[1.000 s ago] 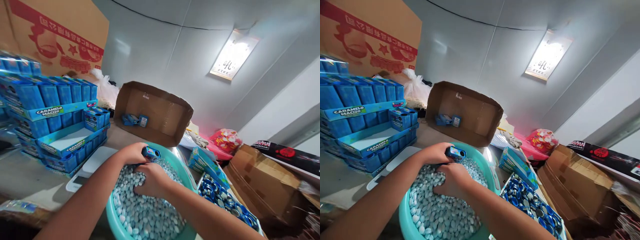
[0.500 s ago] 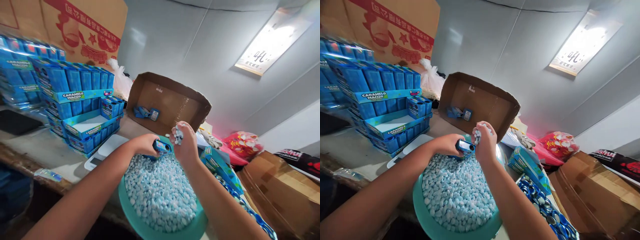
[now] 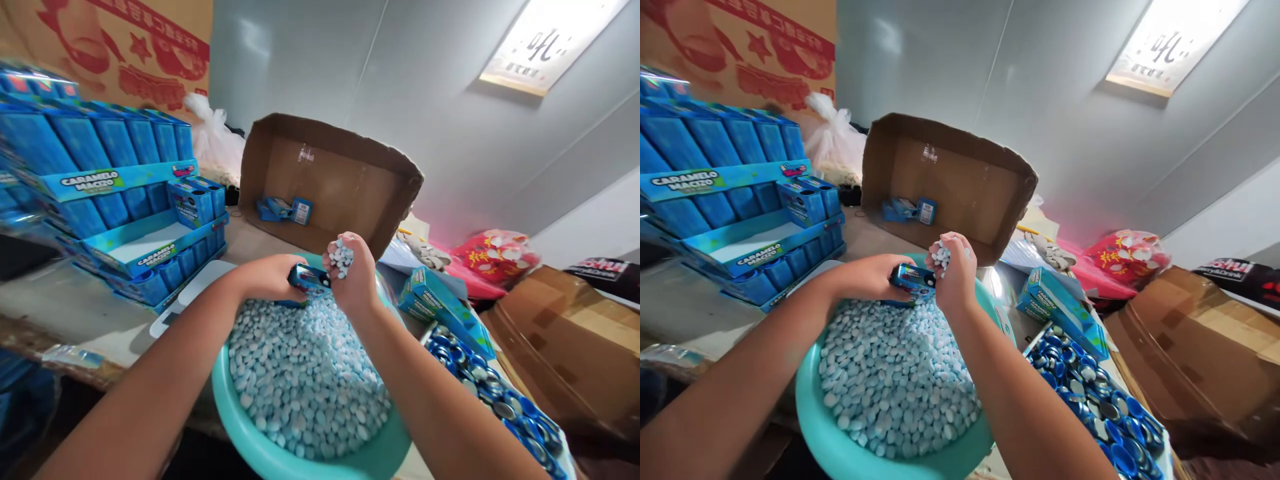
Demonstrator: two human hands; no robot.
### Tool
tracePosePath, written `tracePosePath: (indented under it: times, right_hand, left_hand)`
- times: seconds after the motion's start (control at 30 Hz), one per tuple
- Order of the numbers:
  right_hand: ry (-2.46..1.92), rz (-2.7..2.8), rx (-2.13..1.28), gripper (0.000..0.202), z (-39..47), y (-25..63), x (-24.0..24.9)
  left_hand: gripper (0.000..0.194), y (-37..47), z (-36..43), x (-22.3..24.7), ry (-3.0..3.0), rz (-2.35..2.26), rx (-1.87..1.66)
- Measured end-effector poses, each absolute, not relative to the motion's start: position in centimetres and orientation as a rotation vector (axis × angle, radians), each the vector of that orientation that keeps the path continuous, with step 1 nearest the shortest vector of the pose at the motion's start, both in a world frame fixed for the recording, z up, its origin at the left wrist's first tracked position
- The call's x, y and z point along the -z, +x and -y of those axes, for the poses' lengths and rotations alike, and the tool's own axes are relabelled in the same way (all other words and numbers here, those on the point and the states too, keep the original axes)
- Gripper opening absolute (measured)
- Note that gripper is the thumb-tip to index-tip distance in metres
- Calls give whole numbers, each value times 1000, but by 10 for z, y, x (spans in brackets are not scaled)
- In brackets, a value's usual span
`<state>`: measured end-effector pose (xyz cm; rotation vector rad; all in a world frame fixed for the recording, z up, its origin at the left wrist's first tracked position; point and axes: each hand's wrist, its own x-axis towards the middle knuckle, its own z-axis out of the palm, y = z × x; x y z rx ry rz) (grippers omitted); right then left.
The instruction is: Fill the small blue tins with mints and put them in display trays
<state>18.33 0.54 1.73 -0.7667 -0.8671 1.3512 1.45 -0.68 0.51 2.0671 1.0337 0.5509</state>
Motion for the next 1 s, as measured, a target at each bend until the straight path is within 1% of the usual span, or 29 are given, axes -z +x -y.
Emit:
tracePosePath:
  times: [0.2, 0.37, 0.6, 1.0]
  right_hand:
    - [-741, 758, -1426, 19, -13, 189, -14]
    - [-730, 731, -1520, 16, -18, 191, -12]
    - [-697, 779, -1561, 14, -13, 192, -15]
    - [-690, 881, -1506, 24, -7, 186, -14]
  left_hand:
    - [45, 13, 4, -2, 1977, -1009, -516]
    - [50, 14, 1, 0, 1962, -1004, -494]
    - [40, 13, 2, -2, 1925, -962, -494]
    - [48, 11, 0, 3, 1884, -955, -498]
